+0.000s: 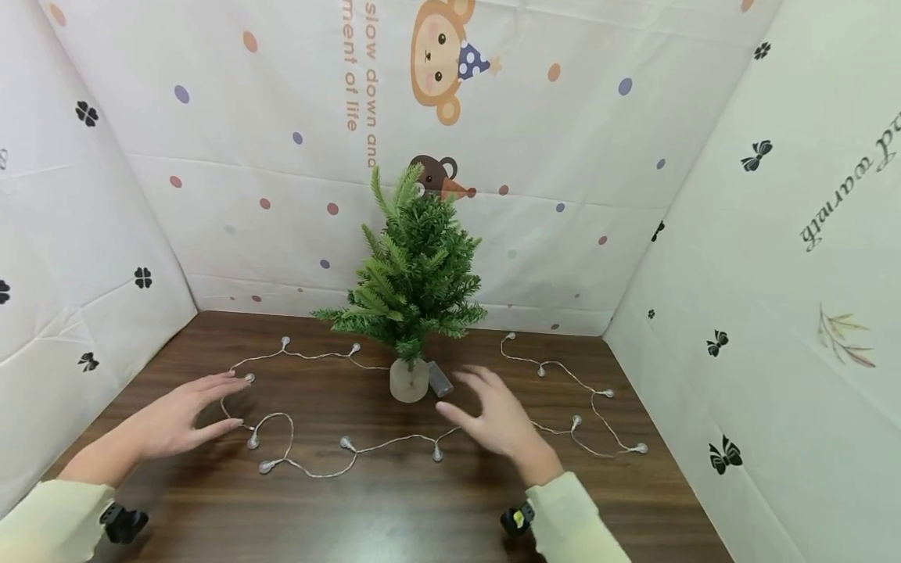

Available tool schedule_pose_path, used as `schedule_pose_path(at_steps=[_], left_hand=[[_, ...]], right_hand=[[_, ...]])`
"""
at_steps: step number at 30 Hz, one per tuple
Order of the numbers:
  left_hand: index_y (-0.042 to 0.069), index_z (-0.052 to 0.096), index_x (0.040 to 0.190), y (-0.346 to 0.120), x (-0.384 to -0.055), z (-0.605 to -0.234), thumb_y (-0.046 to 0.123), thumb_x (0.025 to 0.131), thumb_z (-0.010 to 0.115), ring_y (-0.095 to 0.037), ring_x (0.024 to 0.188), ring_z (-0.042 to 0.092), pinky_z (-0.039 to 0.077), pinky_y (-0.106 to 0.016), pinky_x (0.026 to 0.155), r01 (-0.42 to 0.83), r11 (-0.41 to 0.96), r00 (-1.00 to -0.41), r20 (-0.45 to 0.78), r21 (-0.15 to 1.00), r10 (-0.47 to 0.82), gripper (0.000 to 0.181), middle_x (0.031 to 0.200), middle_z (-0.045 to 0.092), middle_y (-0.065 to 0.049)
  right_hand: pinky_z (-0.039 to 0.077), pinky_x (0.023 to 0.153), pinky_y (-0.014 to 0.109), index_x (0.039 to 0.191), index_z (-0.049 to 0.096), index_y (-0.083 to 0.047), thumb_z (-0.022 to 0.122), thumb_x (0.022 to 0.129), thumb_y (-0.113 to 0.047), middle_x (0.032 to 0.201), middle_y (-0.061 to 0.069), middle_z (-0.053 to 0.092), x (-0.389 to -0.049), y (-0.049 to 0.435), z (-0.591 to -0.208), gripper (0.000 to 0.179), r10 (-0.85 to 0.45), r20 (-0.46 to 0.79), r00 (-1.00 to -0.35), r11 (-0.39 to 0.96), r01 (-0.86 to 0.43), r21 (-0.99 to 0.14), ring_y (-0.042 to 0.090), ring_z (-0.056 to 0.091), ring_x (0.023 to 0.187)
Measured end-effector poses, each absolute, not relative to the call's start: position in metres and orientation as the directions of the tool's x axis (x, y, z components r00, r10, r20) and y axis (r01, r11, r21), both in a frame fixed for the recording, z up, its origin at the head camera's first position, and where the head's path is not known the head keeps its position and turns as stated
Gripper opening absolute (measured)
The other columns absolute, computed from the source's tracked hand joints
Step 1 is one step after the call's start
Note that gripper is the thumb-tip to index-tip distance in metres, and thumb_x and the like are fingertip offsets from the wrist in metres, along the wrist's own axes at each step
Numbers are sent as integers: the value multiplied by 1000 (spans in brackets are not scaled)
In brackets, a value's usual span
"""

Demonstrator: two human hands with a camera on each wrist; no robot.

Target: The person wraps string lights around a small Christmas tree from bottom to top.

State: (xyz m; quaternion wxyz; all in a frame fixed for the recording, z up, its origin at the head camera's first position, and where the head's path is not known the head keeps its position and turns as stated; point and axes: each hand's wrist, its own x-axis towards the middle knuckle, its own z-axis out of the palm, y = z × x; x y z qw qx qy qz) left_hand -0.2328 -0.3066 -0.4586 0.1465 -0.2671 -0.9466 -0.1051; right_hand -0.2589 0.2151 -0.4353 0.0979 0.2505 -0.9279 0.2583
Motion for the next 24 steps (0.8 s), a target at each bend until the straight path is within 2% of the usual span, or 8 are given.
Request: schedule_pose_path(at_steps=[3,8,11,14,18,21,24], left_hand=[[5,68,129,-309,-231,-464,37,91,78,-40,123,63,52,-57,99,535,830,-828,293,159,478,50,133,66,-19],[10,73,122,-313,-233,-472,27,91,78,-36,119,65,54,-54,96,542,820,-834,234,182,499,36,129,67,-11],[13,76,112,-315,-238,-477,19,87,82,-31,111,67,57,-50,90,584,800,-800,263,135,539,26,120,68,-6],[15,77,101,-316,-242,-483,12,80,86,-23,98,69,59,-43,82,641,764,-738,329,69,590,23,108,68,0],[17,75,92,-315,-250,-489,4,73,88,-12,83,65,57,-33,70,706,707,-663,386,36,642,27,95,64,7],[20,73,88,-311,-255,-489,2,72,89,-9,77,62,54,-30,65,724,689,-645,386,33,660,28,89,59,10],[22,70,84,-307,-259,-487,4,73,89,-7,75,61,53,-29,63,719,695,-657,355,30,665,29,86,57,11]], right_hand=[[51,107,50,138,63,-19,66,96,-54,148,6,56,-254,195,-445,54,-490,314,-814,657,-581,-481,26,56,135],[55,100,41,129,68,-16,70,96,-46,136,3,64,-247,165,-459,45,-607,272,-746,538,-639,-550,19,61,125],[56,98,35,123,70,-11,74,95,-39,126,-1,67,-246,148,-466,40,-667,277,-692,469,-679,-565,17,65,116],[56,96,31,119,72,-10,77,93,-34,119,-4,68,-246,135,-474,35,-705,272,-655,432,-701,-568,15,66,110],[56,93,27,116,73,-12,78,92,-29,114,-3,70,-246,121,-480,30,-718,224,-659,461,-691,-557,12,67,105],[55,89,22,114,75,-13,79,92,-27,109,-3,71,-246,113,-481,26,-709,170,-685,519,-669,-532,8,66,99],[52,82,16,108,76,-16,80,91,-26,102,-6,70,-245,108,-480,20,-696,109,-710,583,-647,-491,3,63,92]])
